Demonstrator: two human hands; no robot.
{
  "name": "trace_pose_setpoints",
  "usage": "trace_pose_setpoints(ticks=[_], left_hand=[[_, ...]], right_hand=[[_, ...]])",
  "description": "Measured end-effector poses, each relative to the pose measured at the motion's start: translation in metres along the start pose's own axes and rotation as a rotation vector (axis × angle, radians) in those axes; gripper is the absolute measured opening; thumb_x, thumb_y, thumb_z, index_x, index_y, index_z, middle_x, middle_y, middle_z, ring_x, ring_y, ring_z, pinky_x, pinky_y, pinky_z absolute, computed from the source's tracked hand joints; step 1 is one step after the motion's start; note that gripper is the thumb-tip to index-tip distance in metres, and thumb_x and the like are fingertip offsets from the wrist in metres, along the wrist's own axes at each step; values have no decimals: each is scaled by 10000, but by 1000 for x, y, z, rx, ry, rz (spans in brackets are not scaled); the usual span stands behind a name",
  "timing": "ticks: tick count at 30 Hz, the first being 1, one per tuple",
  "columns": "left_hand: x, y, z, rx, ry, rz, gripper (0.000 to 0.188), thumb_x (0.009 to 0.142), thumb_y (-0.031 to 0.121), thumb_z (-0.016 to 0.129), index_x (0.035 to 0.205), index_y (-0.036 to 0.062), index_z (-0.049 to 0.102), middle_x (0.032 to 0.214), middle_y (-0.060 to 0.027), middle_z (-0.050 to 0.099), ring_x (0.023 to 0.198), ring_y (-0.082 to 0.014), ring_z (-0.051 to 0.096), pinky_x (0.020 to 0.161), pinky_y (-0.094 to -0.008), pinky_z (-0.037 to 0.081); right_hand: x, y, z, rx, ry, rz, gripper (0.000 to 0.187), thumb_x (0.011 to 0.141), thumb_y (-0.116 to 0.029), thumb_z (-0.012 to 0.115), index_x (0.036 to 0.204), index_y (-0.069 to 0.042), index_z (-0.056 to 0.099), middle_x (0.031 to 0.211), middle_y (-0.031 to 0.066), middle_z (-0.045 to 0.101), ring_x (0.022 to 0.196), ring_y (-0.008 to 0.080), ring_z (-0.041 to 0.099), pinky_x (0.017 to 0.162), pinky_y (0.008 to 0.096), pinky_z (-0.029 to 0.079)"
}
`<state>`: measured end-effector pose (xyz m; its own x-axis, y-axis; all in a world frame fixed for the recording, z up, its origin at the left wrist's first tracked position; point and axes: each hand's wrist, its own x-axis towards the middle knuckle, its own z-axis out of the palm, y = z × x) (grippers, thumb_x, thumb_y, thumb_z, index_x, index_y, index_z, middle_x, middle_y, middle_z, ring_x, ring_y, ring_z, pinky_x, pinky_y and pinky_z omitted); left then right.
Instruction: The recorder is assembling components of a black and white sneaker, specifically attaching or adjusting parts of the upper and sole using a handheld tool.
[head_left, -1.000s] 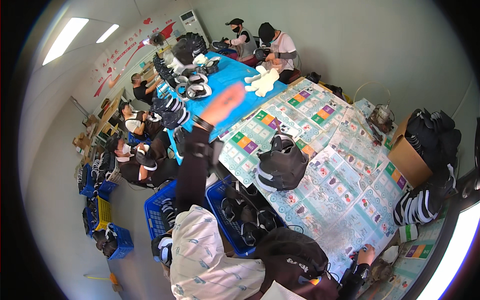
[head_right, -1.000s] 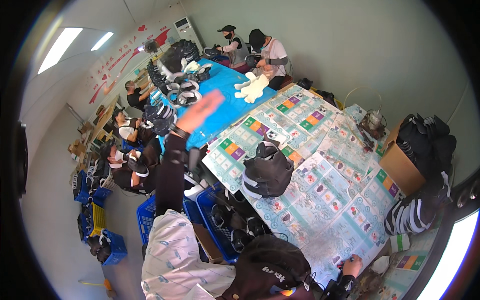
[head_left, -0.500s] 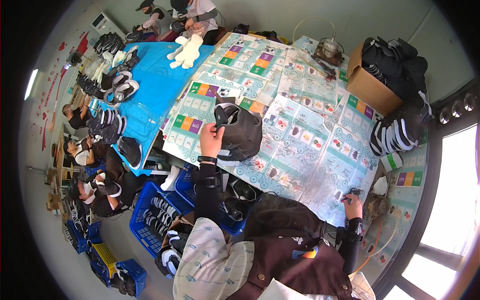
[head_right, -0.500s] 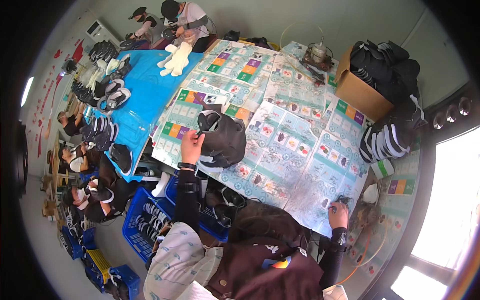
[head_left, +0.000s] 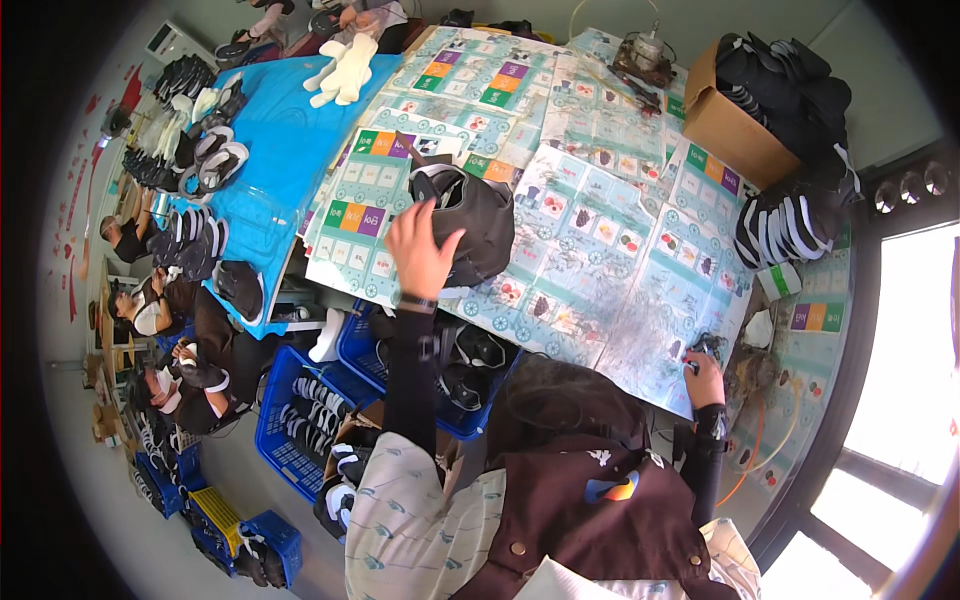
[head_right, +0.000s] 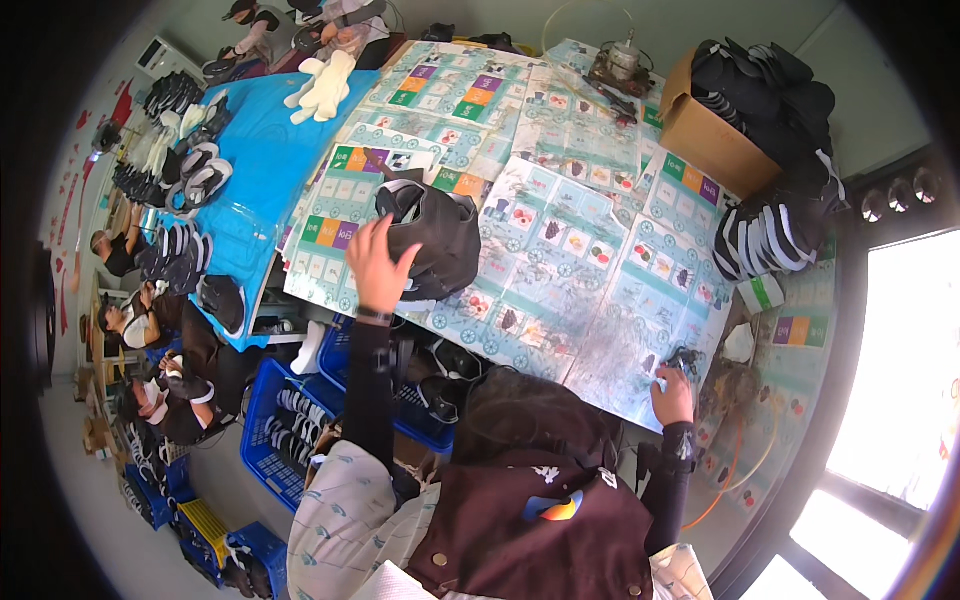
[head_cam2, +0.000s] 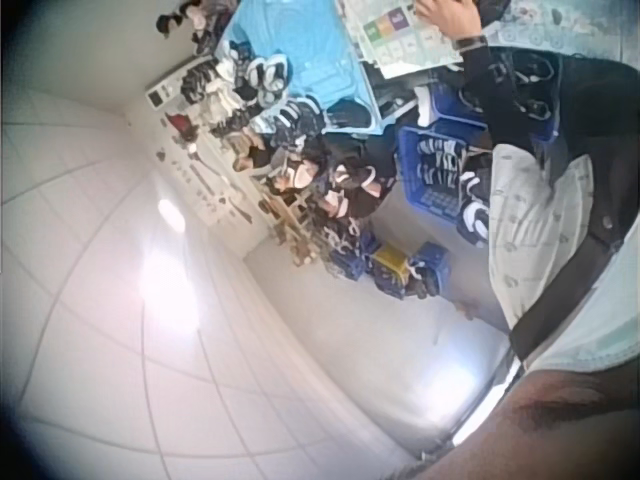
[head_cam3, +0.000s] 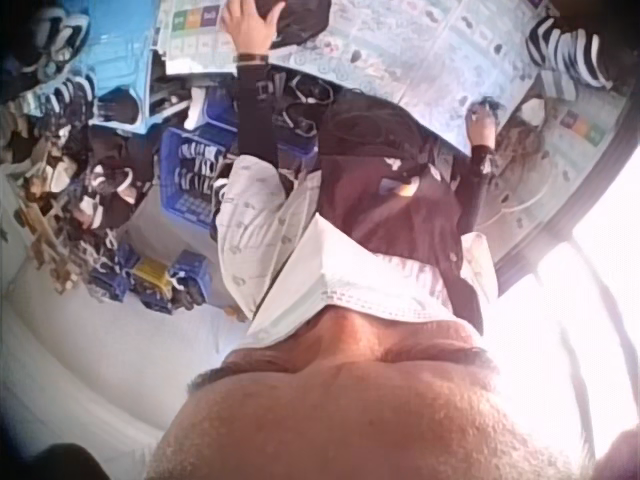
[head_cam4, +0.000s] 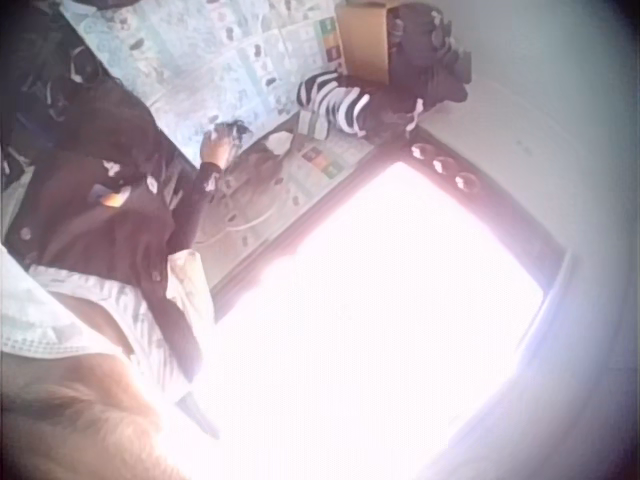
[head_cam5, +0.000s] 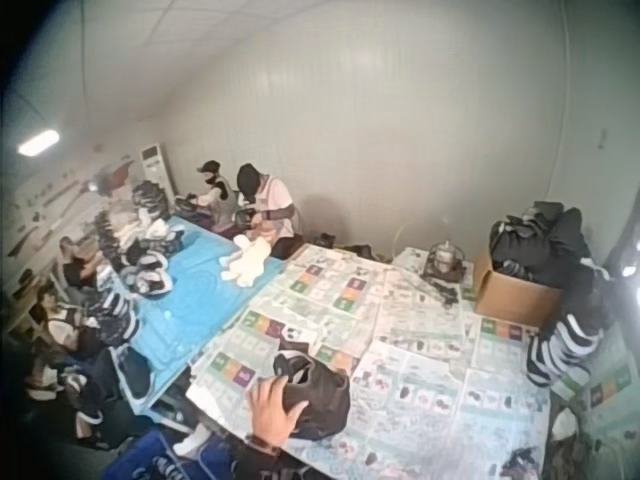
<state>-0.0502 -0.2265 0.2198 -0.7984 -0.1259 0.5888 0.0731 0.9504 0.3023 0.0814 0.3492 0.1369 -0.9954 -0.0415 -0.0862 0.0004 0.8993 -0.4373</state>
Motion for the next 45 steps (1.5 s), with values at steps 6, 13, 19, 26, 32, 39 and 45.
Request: trace_pose_setpoints(ticks=[6,13,19,26,32,39,45], left_hand=[[51,-10,6,50,-210,153,234,797,248,787,969,103,721,986,-82,697,1130,-300,587,1062,-647,320],[63,40,-69,-969,-773,143,236,921,86,684,1092,-51,597,1185,-115,605,1110,-233,583,957,-341,455],[-39,81,92,-1227,-960,-342,373,1012,132,622,1367,25,583,1282,-85,646,1189,-167,580,1027,-294,432],[-147,118,142,-913,-860,-329,444,912,160,762,1297,-18,630,1201,-98,716,1084,-148,671,948,-292,508],[-163,118,143,-954,-794,-393,237,911,138,754,1079,-28,736,1047,-87,745,950,-152,689,852,-278,522],[-133,127,123,-908,-873,-307,226,908,171,751,1024,-23,750,1069,-88,714,1009,-190,668,888,-301,490],[-121,138,128,-781,-772,-402,208,912,215,741,948,10,750,841,-90,733,726,-191,692,701,-309,516]], right_hand=[[31,-96,-26,134,-57,-159,258,827,-62,680,1084,-33,678,1107,174,682,1104,382,623,967,434,500],[55,-207,-56,515,178,-378,590,836,-59,749,1388,-58,542,1367,164,593,1213,360,609,950,422,547],[96,-176,26,344,61,-188,346,971,-197,595,1315,-155,597,1112,196,703,949,405,686,804,485,566],[70,-108,102,252,17,6,253,975,-282,608,1180,-149,675,1035,135,734,900,369,706,761,494,564],[58,-86,111,616,57,161,222,860,-275,792,936,-67,772,904,108,723,794,274,683,727,349,540],[61,-70,120,730,102,238,229,864,-307,782,926,-87,785,911,99,729,810,243,696,740,346,537],[73,-82,87,715,35,268,254,880,-320,765,951,-77,787,873,132,742,773,246,704,738,341,532]])
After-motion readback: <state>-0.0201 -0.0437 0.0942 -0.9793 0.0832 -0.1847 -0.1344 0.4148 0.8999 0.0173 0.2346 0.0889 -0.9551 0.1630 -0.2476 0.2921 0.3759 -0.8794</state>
